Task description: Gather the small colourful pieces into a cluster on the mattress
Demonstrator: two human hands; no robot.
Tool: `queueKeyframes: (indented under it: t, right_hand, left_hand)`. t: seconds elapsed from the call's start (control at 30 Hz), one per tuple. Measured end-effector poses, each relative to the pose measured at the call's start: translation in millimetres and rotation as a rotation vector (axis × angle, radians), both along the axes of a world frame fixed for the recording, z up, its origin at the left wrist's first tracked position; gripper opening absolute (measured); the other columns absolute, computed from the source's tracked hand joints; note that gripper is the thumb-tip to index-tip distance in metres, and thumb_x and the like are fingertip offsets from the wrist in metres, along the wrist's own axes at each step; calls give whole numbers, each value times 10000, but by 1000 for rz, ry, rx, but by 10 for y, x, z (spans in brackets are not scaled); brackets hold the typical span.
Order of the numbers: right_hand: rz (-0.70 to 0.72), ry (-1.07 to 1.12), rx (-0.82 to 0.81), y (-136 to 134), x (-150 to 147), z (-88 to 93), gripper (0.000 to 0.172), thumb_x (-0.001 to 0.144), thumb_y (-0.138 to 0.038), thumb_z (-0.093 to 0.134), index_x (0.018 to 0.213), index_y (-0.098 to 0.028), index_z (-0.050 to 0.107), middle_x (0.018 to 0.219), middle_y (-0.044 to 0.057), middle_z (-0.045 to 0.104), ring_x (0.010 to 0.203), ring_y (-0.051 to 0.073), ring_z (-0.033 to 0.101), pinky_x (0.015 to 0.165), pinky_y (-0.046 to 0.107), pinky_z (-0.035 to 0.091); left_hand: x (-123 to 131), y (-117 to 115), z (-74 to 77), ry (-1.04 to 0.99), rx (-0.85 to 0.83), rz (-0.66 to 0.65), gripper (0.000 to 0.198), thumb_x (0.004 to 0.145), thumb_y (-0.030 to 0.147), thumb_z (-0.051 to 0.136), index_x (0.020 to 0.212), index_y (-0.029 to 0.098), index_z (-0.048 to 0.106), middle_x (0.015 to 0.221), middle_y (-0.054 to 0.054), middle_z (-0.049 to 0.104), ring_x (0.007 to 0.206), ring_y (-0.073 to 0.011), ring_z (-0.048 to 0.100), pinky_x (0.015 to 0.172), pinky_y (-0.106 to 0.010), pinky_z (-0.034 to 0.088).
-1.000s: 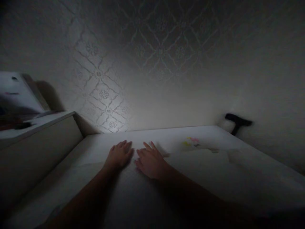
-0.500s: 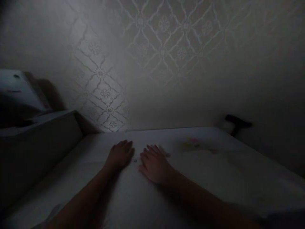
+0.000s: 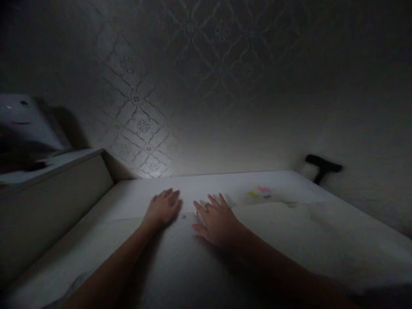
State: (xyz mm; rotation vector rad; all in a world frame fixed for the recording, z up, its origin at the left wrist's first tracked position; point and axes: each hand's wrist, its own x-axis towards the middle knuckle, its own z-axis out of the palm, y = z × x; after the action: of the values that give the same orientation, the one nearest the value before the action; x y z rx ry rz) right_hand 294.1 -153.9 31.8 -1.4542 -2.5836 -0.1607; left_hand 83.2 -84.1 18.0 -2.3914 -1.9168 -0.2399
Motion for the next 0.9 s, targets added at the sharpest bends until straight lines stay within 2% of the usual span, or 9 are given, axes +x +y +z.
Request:
queueKeyframes:
  t: [0.1,0.2,0.33,0.47,0.57,0.67,0.8,0.9]
  right_hand:
    - [-1,-41,-60,-215,-66,63,679,951,-607,507,1499,-209,469,1367,195,617,1365,418,456,1129,646,268]
    - [-15,-33,-129,-321,-248,97,685,951,-636,477,1508,-239,458,1423,216,560,1390,422,424,1121,640,286]
    - [-123,13,-135,-259,-478,37,662,975,-635,401,1495,-233,480,1500,222,476,1437,435,340,1126,656,253]
    - [-86,39,-96,-228,-455,-67,657,968,-627,436,1464,-205,519,1497,217,485,1433,421,352,1130,632,271]
    - [-37,29,-36,-310,-250,-141,610,960,-577,499,1386,-152,598,1411,207,579,1396,406,413,1132,587,314]
    - [-66,9,74,-404,88,-244,532,955,-503,535,1297,-114,654,1360,205,618,1349,386,474,1115,565,362]
    - [-184,-62,218,-426,743,-445,377,969,-412,499,1169,-174,713,1240,183,686,1285,370,542,1044,579,435]
    - [-254,-97,312,-354,1314,-586,354,985,-391,439,1092,-206,721,1199,170,696,1209,344,598,1023,569,455]
  left_hand:
    - [6,-7,12,-7,-18,3,489,1017,422,322,1423,212,495,1531,-135,474,1420,-286,410,1144,-490,323]
    - [11,-4,17,-12,-36,14,499,1016,427,326,1439,212,482,1545,-139,456,1428,-286,400,1150,-499,314]
    - [4,6,7,-14,-35,8,501,1016,426,333,1441,205,480,1541,-146,459,1428,-292,402,1149,-507,316]
    - [-9,18,-19,-9,-20,2,495,1019,429,324,1438,218,480,1538,-135,465,1428,-287,404,1151,-505,317]
    - [-14,26,-28,-17,-13,5,496,1017,428,325,1438,218,481,1540,-137,462,1428,-288,403,1149,-502,319]
    - [-11,24,-16,-19,-30,-1,505,1017,426,313,1445,214,475,1544,-139,456,1431,-287,398,1152,-500,312]
    - [-2,12,7,-31,-51,7,513,1015,425,311,1447,203,476,1554,-146,441,1437,-293,388,1155,-505,302]
    - [3,7,11,-31,-37,8,498,1012,421,316,1430,215,491,1543,-135,460,1426,-284,402,1150,-498,309]
